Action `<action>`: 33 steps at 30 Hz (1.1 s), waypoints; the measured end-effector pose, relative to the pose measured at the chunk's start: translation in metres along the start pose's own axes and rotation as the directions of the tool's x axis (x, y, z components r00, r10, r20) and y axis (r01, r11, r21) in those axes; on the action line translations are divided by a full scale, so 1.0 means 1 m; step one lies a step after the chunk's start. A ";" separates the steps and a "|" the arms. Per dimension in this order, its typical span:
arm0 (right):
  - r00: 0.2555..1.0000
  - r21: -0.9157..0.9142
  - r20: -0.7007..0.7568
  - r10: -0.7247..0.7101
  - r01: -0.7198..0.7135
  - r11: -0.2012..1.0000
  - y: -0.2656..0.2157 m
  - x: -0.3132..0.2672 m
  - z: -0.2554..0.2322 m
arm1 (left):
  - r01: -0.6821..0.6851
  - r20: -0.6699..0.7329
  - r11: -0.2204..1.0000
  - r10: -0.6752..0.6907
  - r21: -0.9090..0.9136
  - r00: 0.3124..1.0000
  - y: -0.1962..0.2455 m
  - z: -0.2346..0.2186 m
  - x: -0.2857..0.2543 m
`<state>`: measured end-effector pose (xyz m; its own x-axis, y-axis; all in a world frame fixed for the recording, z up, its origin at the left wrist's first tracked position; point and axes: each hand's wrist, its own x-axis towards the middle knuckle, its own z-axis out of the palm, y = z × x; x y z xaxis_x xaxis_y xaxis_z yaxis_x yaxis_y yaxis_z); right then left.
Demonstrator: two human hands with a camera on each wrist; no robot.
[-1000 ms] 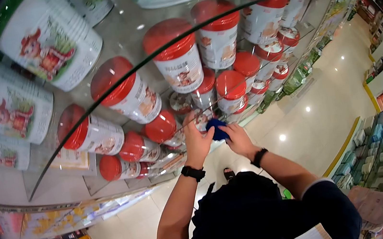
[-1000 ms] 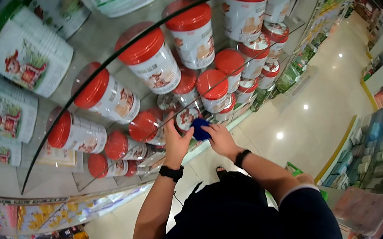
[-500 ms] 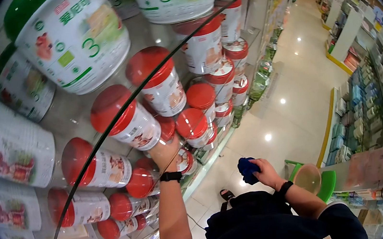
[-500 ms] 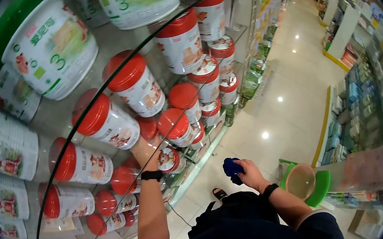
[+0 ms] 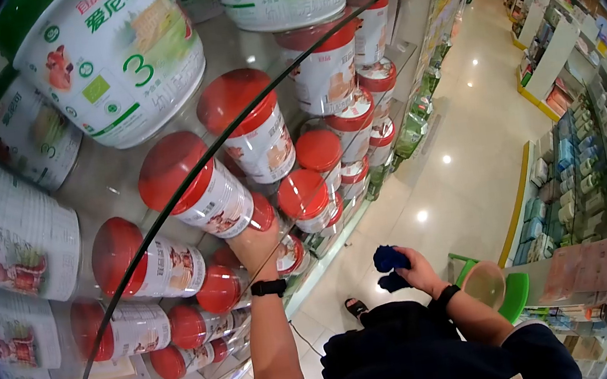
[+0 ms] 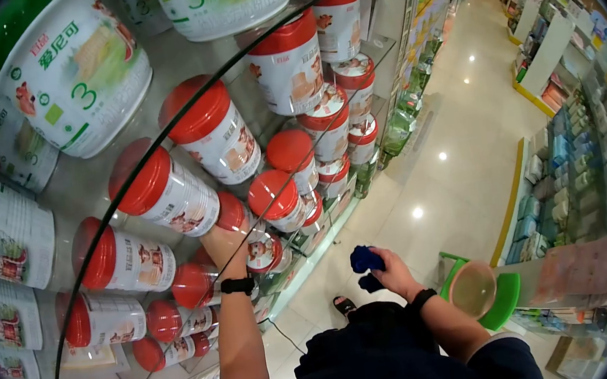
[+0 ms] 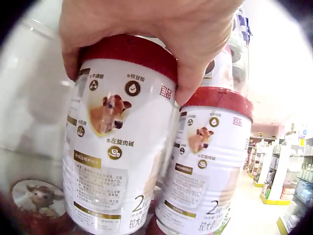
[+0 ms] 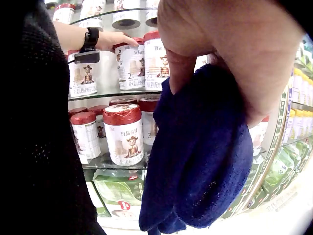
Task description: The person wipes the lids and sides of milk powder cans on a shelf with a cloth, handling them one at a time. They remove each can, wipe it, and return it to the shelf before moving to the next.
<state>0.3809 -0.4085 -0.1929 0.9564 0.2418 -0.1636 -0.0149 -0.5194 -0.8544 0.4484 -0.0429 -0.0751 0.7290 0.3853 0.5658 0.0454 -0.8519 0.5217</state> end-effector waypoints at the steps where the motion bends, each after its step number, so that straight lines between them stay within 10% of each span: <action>1: 1.000 0.085 0.011 0.005 -0.006 0.996 -0.004 0.002 0.004 | 0.055 -0.007 0.998 -0.055 0.025 0.998 0.007 -0.007 -0.007; 11: 0.984 0.161 0.177 -0.029 0.000 0.987 -0.047 0.030 0.036 | 0.142 0.014 0.978 -0.146 0.155 0.989 0.021 -0.031 -0.060; 16: 0.974 0.168 0.222 -0.055 0.017 0.986 -0.056 0.039 0.048 | 0.276 -0.085 0.942 -0.296 -0.189 0.951 0.012 -0.021 -0.084; 22: 0.967 0.223 0.248 -0.063 0.007 0.975 -0.053 0.037 0.049 | 0.465 0.148 0.714 -0.462 -0.523 0.875 -0.004 -0.006 -0.100; 33: 0.975 -0.008 0.219 -0.037 0.040 0.999 -0.040 0.023 0.021 | 0.352 0.030 0.823 -0.379 -0.445 0.925 -0.024 0.015 -0.097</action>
<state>0.3979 -0.3653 -0.1730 0.8692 0.4345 -0.2361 0.0255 -0.5162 -0.8561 0.3869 -0.0650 -0.1525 0.6772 0.6690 0.3064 -0.0099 -0.4081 0.9129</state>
